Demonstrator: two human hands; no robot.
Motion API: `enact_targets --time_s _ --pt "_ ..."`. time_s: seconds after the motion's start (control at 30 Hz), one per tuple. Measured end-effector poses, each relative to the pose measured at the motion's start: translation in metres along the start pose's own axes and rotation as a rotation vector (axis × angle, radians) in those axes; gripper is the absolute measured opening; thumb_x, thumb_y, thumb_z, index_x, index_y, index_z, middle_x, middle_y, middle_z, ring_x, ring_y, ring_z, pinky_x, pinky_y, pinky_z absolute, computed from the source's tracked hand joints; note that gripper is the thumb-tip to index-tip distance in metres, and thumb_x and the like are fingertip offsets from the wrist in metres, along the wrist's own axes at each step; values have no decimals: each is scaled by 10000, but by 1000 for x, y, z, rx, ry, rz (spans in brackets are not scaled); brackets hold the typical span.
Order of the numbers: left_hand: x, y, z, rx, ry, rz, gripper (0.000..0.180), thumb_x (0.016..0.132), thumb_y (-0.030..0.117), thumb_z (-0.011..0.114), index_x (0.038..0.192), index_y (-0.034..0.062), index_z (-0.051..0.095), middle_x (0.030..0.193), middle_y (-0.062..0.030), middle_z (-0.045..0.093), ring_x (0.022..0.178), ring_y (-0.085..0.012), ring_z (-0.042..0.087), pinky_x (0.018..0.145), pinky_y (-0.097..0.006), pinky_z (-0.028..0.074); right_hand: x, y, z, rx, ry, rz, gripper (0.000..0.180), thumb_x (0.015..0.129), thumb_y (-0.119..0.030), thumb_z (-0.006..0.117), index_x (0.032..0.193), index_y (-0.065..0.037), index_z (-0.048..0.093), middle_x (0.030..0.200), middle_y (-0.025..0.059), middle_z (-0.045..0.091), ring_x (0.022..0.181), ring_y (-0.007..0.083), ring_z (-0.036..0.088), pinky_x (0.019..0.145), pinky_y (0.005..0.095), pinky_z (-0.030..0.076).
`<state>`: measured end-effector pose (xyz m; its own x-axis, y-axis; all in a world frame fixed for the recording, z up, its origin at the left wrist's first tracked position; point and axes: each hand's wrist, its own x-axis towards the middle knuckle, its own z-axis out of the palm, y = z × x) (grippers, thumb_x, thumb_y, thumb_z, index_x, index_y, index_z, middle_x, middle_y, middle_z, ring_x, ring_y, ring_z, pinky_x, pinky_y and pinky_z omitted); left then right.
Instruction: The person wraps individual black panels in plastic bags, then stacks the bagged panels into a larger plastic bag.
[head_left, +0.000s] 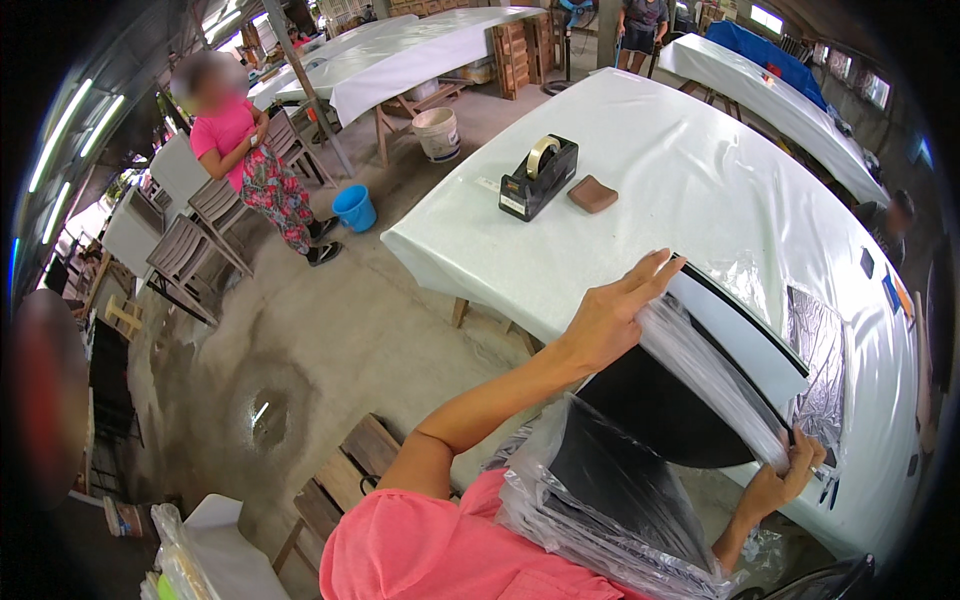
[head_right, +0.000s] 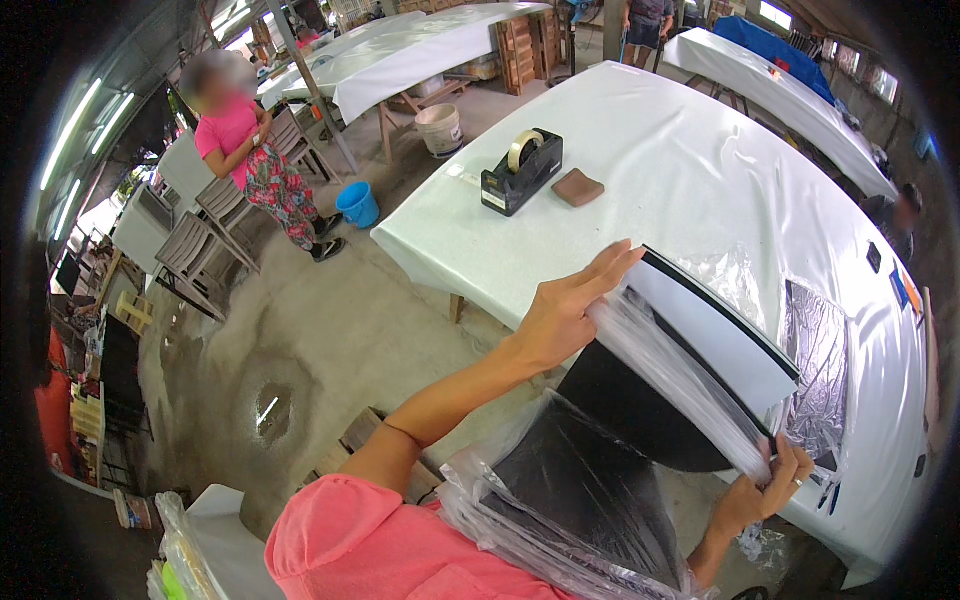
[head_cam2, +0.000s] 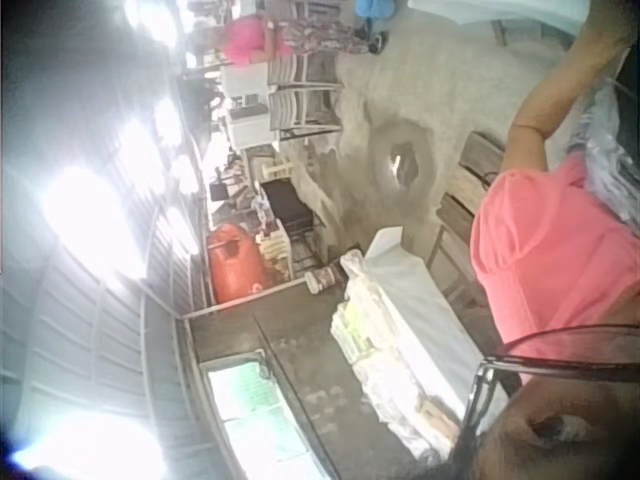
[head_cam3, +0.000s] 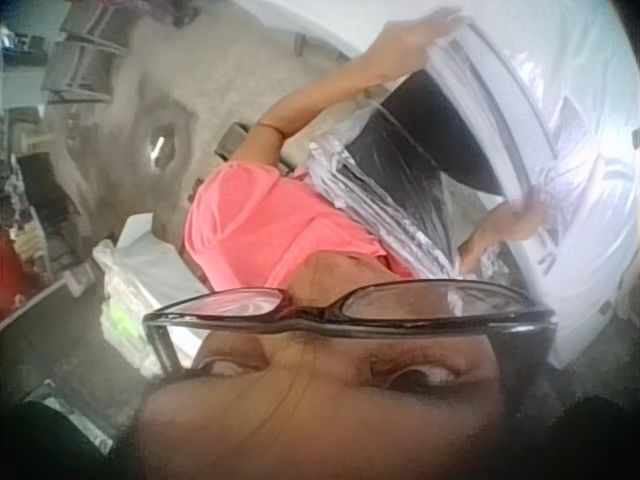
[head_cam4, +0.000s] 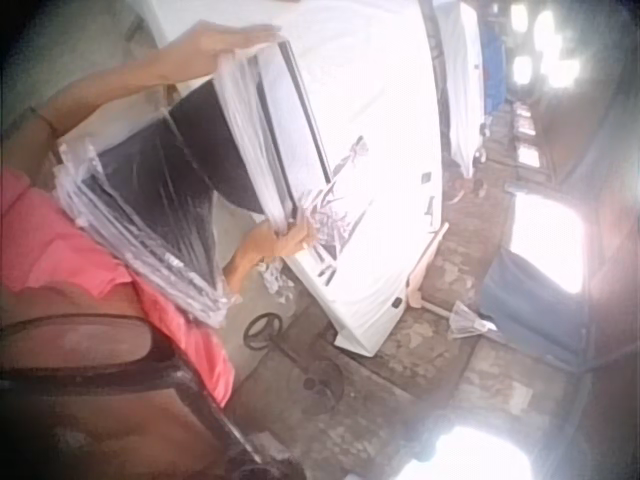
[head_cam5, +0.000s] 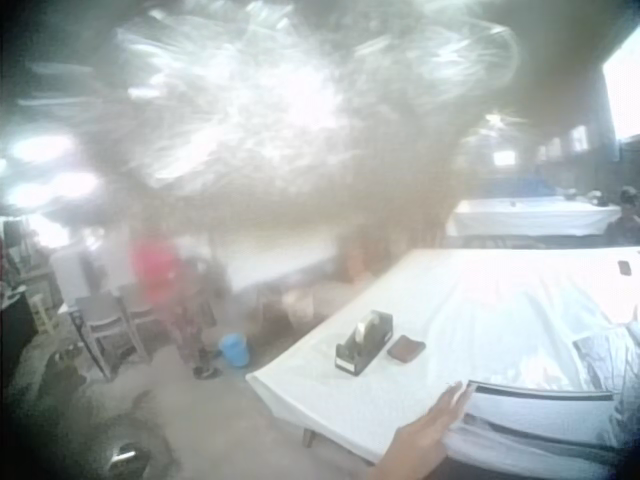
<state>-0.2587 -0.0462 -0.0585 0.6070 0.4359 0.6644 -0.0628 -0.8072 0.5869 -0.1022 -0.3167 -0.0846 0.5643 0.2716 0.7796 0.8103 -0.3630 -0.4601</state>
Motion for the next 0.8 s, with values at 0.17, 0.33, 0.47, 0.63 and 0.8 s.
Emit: enact_targets --time_s 0.17,0.33,0.47,0.63,0.8 --pt "-6 6 -9 -114 -71 -57 813 606 -190 422 1348 143 412 1319 -151 466 1107 -322 541 840 -297 489 3 -2 -25 188 -74 133 107 698 63 587 775 31 521 901 84 429 872 183 422 787 257 337" --pt "-9 11 -20 -244 -288 -228 751 621 -177 393 1308 114 474 1248 -161 540 1069 -201 591 788 -210 444 6 0 -30 330 -161 263 102 701 35 581 772 55 511 871 69 455 858 166 432 814 253 339" --pt "-5 1 -28 -329 -481 -414 740 625 -143 401 1316 113 466 1212 -145 577 1043 -143 580 792 -198 412 6 32 -40 632 -393 517 122 687 -20 622 739 37 528 804 55 508 787 152 474 817 269 379" --pt "1 -17 -39 -783 -1008 -509 665 659 -71 438 1318 18 439 1235 -109 566 1100 -126 508 945 -228 354 1 52 -51 1061 -636 794 219 638 -18 670 820 12 553 816 75 569 770 130 520 746 260 419" --pt "-15 -52 -22 -980 -1273 -672 570 693 -46 444 1260 -105 443 1221 -123 556 1104 -145 496 963 -251 363 -8 74 -49 863 -683 897 348 626 -36 699 928 43 544 865 113 604 751 150 565 705 260 452"
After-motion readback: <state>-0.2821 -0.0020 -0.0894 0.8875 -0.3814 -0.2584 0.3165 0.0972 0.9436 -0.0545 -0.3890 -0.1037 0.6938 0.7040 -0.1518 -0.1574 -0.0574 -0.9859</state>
